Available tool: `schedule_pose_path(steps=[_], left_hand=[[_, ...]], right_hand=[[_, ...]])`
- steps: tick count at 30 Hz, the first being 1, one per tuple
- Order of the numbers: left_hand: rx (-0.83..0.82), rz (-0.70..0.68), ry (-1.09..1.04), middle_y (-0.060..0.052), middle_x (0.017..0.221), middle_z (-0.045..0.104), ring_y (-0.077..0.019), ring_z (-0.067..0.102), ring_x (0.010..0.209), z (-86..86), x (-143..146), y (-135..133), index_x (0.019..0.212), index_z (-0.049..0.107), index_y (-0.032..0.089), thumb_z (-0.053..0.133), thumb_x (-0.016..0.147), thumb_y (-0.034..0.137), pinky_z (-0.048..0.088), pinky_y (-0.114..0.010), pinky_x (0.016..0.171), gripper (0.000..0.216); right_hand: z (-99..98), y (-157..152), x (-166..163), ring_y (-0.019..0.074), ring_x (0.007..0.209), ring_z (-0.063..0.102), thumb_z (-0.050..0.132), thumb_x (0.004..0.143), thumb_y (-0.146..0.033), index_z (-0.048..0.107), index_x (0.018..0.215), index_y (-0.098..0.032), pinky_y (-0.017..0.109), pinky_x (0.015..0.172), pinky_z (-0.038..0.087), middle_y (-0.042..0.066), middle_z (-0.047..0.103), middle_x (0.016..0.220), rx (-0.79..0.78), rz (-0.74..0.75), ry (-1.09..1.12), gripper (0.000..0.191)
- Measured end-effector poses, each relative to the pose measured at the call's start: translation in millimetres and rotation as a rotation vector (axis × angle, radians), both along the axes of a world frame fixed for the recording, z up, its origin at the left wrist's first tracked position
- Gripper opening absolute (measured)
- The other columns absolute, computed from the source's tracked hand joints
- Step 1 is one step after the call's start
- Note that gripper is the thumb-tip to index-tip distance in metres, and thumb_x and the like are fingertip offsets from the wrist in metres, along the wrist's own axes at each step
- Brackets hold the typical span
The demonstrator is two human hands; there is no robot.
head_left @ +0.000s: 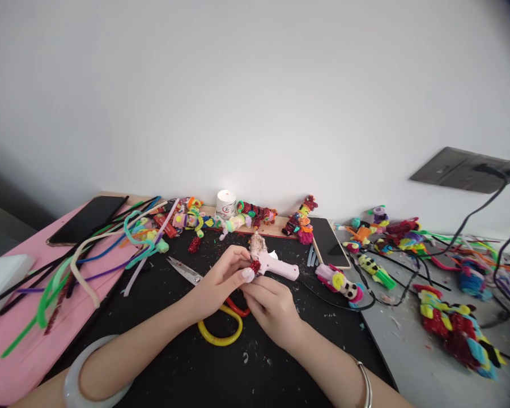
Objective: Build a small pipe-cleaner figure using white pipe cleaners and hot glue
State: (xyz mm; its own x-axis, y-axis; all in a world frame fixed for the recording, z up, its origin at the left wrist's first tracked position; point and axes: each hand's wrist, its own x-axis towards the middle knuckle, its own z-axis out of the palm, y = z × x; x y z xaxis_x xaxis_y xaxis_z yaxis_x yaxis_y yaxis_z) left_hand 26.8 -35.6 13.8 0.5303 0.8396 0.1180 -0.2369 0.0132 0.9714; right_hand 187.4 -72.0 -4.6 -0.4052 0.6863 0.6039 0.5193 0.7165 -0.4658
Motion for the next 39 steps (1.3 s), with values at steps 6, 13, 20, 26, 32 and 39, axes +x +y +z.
schedule_pose_path(steps=[6,13,20,26,32,39], left_hand=[[-0.004,0.013,0.0,-0.005,0.106,0.061,-0.0194,0.056,0.104,0.6,-0.4,0.3,0.104,0.05,0.022,0.055,0.089,0.028,0.04,-0.033,0.093,0.017],[0.002,0.018,0.005,-0.005,0.106,0.059,-0.019,0.056,0.106,-0.3,0.4,1.6,0.104,0.049,0.022,0.054,0.09,0.026,0.041,-0.033,0.094,0.016],[0.005,0.021,0.019,-0.003,0.104,0.057,-0.0173,0.055,0.104,-0.8,-1.1,0.7,0.104,0.05,0.022,0.054,0.09,0.027,0.042,-0.03,0.092,0.015],[-0.005,0.035,0.023,-0.003,0.102,0.058,-0.0185,0.055,0.104,1.0,-1.0,1.8,0.102,0.052,0.022,0.057,0.088,0.027,0.042,-0.031,0.092,0.015],[-0.002,0.036,0.016,-0.003,0.101,0.058,-0.0188,0.055,0.103,-1.1,-1.0,2.2,0.102,0.052,0.022,0.057,0.088,0.028,0.042,-0.032,0.092,0.016],[-0.003,0.04,0.017,-0.003,0.102,0.059,-0.0185,0.055,0.104,-2.2,-1.3,2.0,0.102,0.052,0.023,0.057,0.088,0.029,0.042,-0.031,0.093,0.016]], right_hand=[[-1.2,-1.9,0.6,0.0177,0.084,0.067,0.048,0.091,-0.009,0.065,0.108,-0.017,0.029,0.074,0.056,0.008,0.071,0.093,-0.028,0.009,0.013,0.026],[1.7,-3.0,-0.4,0.0182,0.08,0.067,0.05,0.09,-0.008,0.067,0.104,-0.014,0.029,0.072,0.056,0.009,0.071,0.089,-0.03,0.008,0.015,0.023],[1.4,-3.4,0.0,0.0173,0.075,0.066,0.049,0.091,-0.01,0.067,0.102,-0.014,0.029,0.068,0.056,0.008,0.07,0.085,-0.052,0.013,0.013,0.022],[0.9,-3.1,0.7,0.0177,0.078,0.066,0.049,0.091,-0.01,0.067,0.104,-0.016,0.03,0.071,0.057,0.008,0.07,0.089,-0.068,0.014,0.016,0.023],[2.7,-3.3,-0.1,0.0174,0.078,0.067,0.048,0.091,-0.01,0.067,0.104,-0.016,0.029,0.072,0.058,0.007,0.07,0.087,-0.049,0.014,0.012,0.023],[2.6,-3.5,-0.2,0.0177,0.077,0.066,0.05,0.09,-0.009,0.067,0.103,-0.015,0.029,0.071,0.057,0.009,0.071,0.087,-0.043,0.011,0.019,0.022]])
